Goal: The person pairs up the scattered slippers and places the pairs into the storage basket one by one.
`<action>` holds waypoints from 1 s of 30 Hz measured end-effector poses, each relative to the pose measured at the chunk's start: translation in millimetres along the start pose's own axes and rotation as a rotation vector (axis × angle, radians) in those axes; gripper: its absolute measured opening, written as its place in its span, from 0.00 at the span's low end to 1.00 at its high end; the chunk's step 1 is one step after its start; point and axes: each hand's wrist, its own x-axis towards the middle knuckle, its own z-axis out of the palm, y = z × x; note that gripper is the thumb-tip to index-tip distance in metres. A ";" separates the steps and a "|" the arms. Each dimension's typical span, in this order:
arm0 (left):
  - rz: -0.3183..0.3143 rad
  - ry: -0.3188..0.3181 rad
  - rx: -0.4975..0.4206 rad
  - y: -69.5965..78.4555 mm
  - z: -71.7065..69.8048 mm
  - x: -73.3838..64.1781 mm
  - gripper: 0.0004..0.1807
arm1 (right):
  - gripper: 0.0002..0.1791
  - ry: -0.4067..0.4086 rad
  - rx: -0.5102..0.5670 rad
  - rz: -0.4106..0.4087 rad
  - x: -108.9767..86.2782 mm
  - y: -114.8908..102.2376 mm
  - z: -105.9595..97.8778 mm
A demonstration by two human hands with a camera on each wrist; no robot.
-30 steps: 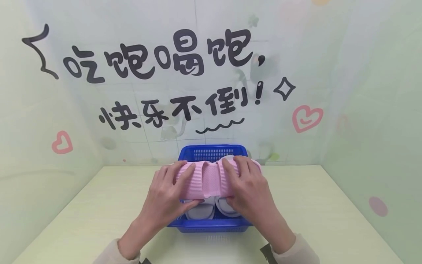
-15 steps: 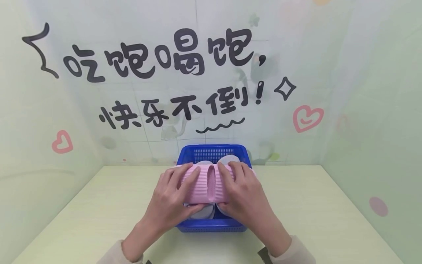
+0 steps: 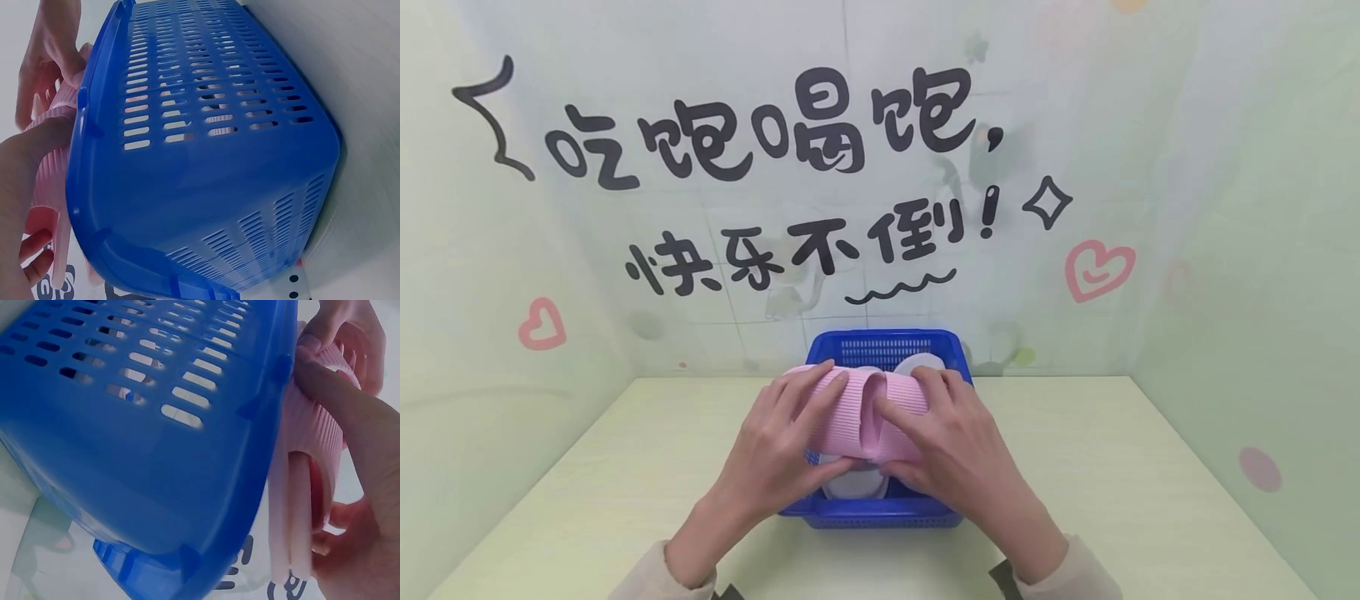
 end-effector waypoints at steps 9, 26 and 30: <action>0.028 0.003 0.036 1.4 1.6 -0.2 0.56 | 0.26 -0.076 0.087 -0.015 -2.8 4.8 -7.6; -0.208 0.236 -0.213 -21.4 6.1 -6.9 0.37 | 0.27 -0.077 0.047 0.147 -3.0 13.5 -14.8; -0.483 0.152 -0.351 -33.5 15.7 -15.1 0.28 | 0.26 -0.153 0.102 0.240 1.5 16.3 -20.4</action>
